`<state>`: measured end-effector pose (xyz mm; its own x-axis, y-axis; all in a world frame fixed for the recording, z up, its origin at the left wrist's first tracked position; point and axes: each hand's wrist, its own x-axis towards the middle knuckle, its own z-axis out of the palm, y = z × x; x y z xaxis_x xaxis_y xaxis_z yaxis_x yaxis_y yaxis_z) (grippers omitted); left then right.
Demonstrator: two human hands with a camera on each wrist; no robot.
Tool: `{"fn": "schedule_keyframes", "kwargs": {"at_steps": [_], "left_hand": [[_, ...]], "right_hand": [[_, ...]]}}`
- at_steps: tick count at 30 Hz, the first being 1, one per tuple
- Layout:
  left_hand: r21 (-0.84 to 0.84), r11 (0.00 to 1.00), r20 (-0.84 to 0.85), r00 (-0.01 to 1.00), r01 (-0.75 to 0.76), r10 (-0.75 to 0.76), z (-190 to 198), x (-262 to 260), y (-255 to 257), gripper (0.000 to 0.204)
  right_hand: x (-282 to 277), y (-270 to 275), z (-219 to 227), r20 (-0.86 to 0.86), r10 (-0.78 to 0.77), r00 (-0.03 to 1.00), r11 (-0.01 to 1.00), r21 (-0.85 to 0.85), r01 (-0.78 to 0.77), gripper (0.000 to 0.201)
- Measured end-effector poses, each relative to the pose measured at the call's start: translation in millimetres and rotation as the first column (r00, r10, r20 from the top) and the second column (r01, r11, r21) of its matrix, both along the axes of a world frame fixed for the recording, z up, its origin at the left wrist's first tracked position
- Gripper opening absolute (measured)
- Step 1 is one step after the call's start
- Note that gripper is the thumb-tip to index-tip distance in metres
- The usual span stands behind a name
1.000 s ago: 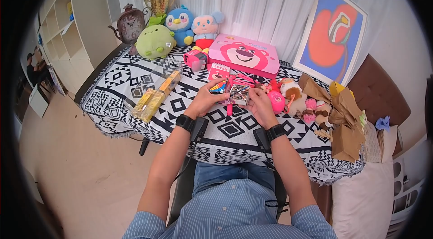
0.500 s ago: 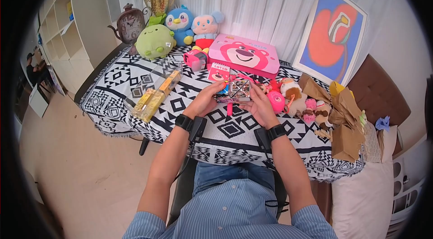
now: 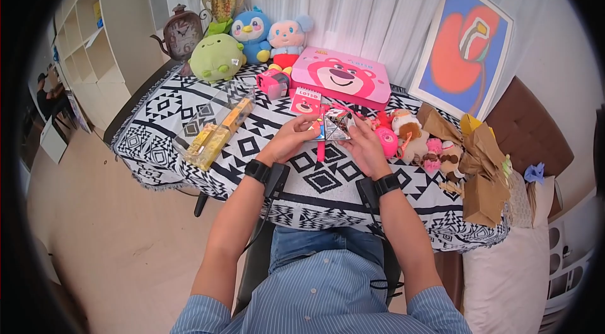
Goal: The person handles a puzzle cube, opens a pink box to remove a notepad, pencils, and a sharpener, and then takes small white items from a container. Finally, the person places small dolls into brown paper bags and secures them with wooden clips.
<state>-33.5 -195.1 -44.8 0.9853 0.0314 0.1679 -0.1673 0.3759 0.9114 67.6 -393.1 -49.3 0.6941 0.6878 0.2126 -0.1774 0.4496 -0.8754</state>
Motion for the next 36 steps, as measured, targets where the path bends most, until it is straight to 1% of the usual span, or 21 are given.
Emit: {"fn": "schedule_keyframes", "kwargs": {"at_steps": [2,3,5,6,8,10,11,13,18,20,21,22,23,25,26,28,29,31,33,36], "left_hand": [[-0.004,1.000,-0.001,1.000,0.003,-0.003,-1,1,0,0.054],[0.016,1.000,0.020,1.000,-0.005,0.004,-1,1,0,0.055],[0.037,0.999,0.041,0.999,-0.012,0.011,-2,2,0,0.056],[0.039,0.999,0.048,0.999,-0.023,0.021,-1,1,-1,0.057],[0.042,0.999,0.057,0.998,-0.034,0.032,1,-1,-3,0.059],[-0.001,1.000,0.010,1.000,0.014,-0.014,10,-7,-6,0.061],[-0.001,1.000,0.010,1.000,0.015,-0.015,11,-7,-6,0.061],[-0.026,0.999,0.010,0.999,-0.034,0.034,11,-7,-6,0.063],[0.004,1.000,0.032,0.999,-0.007,0.006,11,-8,-3,0.064],[0.020,1.000,0.043,0.999,-0.006,0.005,10,-7,-3,0.064],[-0.031,0.999,0.021,1.000,-0.014,0.015,10,-6,-3,0.062],[-0.082,0.996,-0.001,1.000,-0.023,0.023,9,-6,-3,0.061],[-0.082,0.996,-0.001,1.000,-0.023,0.023,7,-5,-1,0.061],[-0.286,0.955,-0.011,0.996,0.077,-0.084,2,-1,3,0.057],[-0.285,0.955,-0.010,0.996,0.078,-0.084,0,1,4,0.057],[-0.140,0.987,0.005,0.997,0.078,-0.078,-2,2,6,0.053],[-0.140,0.987,0.004,0.997,0.078,-0.078,-4,2,6,0.053],[-0.078,0.996,-0.051,0.997,0.052,-0.057,-2,0,5,0.051],[-0.091,0.995,-0.050,0.997,0.051,-0.056,0,-2,3,0.051],[-0.112,0.992,-0.036,0.997,0.057,-0.062,6,-6,1,0.053]], "right_hand": [[-1,-1,1,-0.122,0.086,0.989,0.995,0.055,-0.080,0.043],[0,-1,-1,-0.122,0.086,0.989,0.995,0.055,-0.080,0.043],[5,-1,-6,-0.096,0.186,0.978,0.982,-0.020,-0.189,0.042],[0,-1,-2,-0.096,0.186,0.978,0.982,-0.020,-0.189,0.042],[-9,1,6,0.035,0.122,0.992,0.992,-0.030,-0.121,0.041],[-4,2,1,0.024,0.124,0.992,0.991,-0.044,-0.123,0.042],[-1,1,-2,0.011,0.125,0.992,0.990,-0.059,-0.124,0.043],[-2,3,-3,0.017,0.126,0.992,0.989,-0.075,-0.125,0.045],[-3,4,-4,0.025,0.103,0.994,0.991,-0.083,-0.101,0.049],[-5,4,0,0.058,0.109,0.992,0.990,-0.095,-0.103,0.048],[-7,4,1,0.057,0.108,0.992,0.990,-0.095,-0.103,0.048],[-9,4,3,0.023,0.060,0.998,0.996,-0.074,-0.059,0.047],[-10,5,5,-0.011,0.013,1.000,0.998,-0.055,-0.014,0.045],[-8,3,5,-0.025,0.030,0.999,0.999,-0.040,-0.031,0.043],[-7,2,5,-0.041,0.048,0.998,0.998,-0.025,-0.049,0.042],[-7,4,6,-0.031,0.040,0.999,0.999,-0.016,-0.040,0.040],[-8,4,5,-0.022,0.030,0.999,1.000,-0.008,-0.031,0.039],[-7,4,5,-0.005,0.030,1.000,0.999,-0.012,-0.030,0.038],[-7,4,6,0.014,0.032,0.999,0.999,-0.016,-0.032,0.037],[-7,3,6,-0.028,0.034,0.999,0.999,-0.025,-0.035,0.036]]}}
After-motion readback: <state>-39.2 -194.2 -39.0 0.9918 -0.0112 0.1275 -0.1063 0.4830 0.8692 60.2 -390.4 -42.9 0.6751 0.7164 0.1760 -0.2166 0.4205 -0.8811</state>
